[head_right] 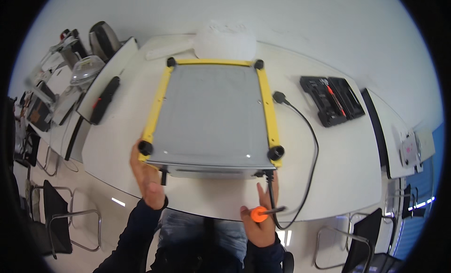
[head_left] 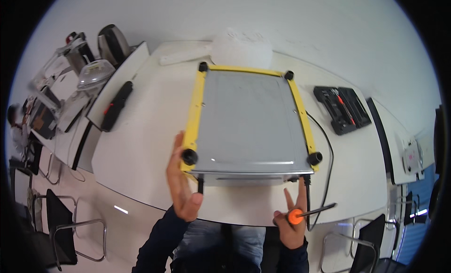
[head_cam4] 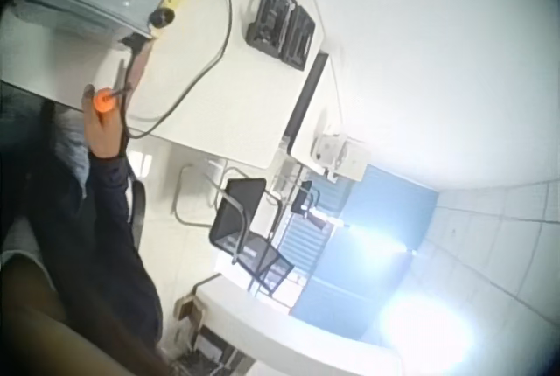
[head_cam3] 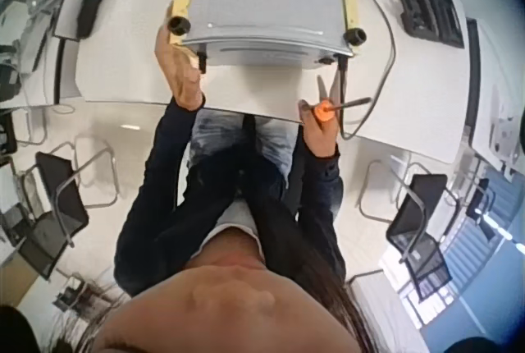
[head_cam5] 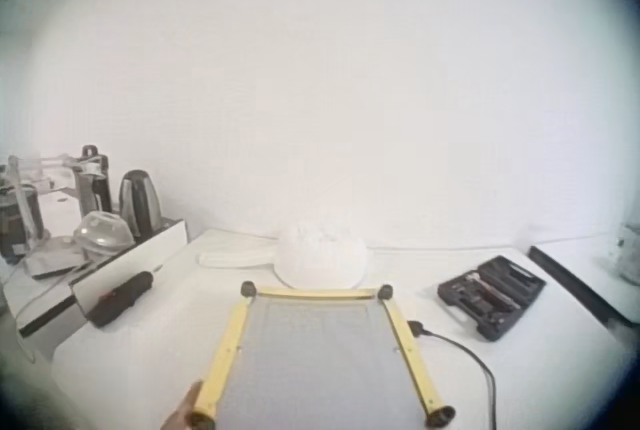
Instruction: The person uses a screwdriver to tighten screws on the corners and sides of a gray and yellow electronic device placed on a white table. The person rotates the device to access different screw locations and continues tightening until the device is secured.
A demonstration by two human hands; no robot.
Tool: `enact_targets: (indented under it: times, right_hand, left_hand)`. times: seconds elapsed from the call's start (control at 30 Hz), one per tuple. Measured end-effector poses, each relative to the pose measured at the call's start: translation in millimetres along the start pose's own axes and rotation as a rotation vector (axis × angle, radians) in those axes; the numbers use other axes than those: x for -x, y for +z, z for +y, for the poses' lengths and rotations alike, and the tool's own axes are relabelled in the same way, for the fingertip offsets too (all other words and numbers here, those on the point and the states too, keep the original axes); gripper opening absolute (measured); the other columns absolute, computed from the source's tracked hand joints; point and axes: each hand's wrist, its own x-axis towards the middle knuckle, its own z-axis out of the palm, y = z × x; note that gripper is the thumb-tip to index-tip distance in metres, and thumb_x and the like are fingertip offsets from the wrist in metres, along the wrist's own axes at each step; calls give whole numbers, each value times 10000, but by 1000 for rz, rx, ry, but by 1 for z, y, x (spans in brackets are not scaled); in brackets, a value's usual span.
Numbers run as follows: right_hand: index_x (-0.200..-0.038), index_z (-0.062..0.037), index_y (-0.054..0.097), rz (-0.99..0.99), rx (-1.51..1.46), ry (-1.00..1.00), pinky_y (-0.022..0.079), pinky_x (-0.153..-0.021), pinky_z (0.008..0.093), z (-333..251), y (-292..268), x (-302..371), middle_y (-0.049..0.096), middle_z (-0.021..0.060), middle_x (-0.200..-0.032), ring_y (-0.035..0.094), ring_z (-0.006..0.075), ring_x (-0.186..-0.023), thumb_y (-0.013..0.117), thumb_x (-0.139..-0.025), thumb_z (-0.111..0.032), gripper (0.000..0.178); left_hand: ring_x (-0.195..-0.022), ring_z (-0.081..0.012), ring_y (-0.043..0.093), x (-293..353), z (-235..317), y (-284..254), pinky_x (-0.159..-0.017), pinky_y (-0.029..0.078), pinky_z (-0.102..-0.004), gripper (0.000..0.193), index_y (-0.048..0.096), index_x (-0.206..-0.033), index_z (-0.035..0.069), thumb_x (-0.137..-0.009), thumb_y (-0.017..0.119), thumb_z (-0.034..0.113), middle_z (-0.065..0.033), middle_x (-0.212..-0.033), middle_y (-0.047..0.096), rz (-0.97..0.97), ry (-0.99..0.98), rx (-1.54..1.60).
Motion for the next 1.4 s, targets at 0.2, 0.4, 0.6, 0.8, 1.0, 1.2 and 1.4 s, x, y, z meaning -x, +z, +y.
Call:
enact_targets:
  times: [0.2, 0.4, 0.6, 0.8, 1.0, 1.2, 1.4]
  right_hand:
    - [-1239, -32, 354, -100, 202, -12, 426, -789, 325, -6, -8, 35, 207, 212, -1315, 454, 286, -1033, 515, -614, 83, 656]
    - [-1220, -12, 302, -297, -90, 400, 427, -590, 215, -2, -8, 49, 522, 125, -894, 531, 146, -637, 526, -768, -24, 504]
    - [-1261, 0, 223, -160, -513, 389, 405, -522, 220, 5, 3, 51, 504, 94, -755, 476, 118, -576, 414, -865, -152, 465]
    - [-1251, 20, 247, -115, -468, 306, 399, -536, 222, 4, 5, 52, 492, 91, -730, 468, 117, -577, 395, -878, -211, 463]
    - [-1232, 41, 268, -73, -362, 265, 375, -516, 202, 5, 9, 51, 496, 103, -674, 452, 108, -506, 351, -888, -236, 450]
    - [-1227, 42, 276, -59, -318, 272, 380, -506, 210, 5, 14, 54, 492, 101, -678, 457, 111, -507, 355, -887, -251, 456]
    - [-1243, 20, 268, -66, -396, 336, 392, -561, 223, 0, 11, 53, 498, 97, -733, 472, 121, -570, 395, -878, -241, 466]
  left_hand:
    - [-1229, -373, 182, 40, 17, 11, -981, 166, -486, 713, 209, -1297, 79, -680, 539, 214, -261, -1319, 143, 28, 309, -618]
    - [-1017, -314, 496, 81, 44, 37, -860, 388, -398, 354, 520, -1033, 27, -683, 563, 60, -193, -1059, 514, -400, 27, -29]
    - [-832, -275, 561, 115, 65, 53, -715, 447, -280, 247, 553, -931, -8, -687, 583, 14, -158, -977, 540, -332, -420, 147]
    - [-702, -204, 565, 125, 65, 41, -631, 440, -258, 133, 530, -861, 2, -749, 575, 57, -109, -821, 562, -650, -721, 337]
    - [-670, -202, 581, 117, 62, 44, -585, 438, -268, 143, 503, -834, 16, -768, 582, 115, -96, -741, 566, -764, -784, 364]
    - [-644, -207, 576, 124, 58, 42, -560, 433, -269, 138, 500, -825, 28, -772, 576, 131, -87, -719, 562, -729, -726, 351]
    - [-630, -206, 569, 122, 59, 41, -553, 431, -273, 131, 501, -804, 29, -772, 574, 132, -86, -721, 561, -723, -730, 347]
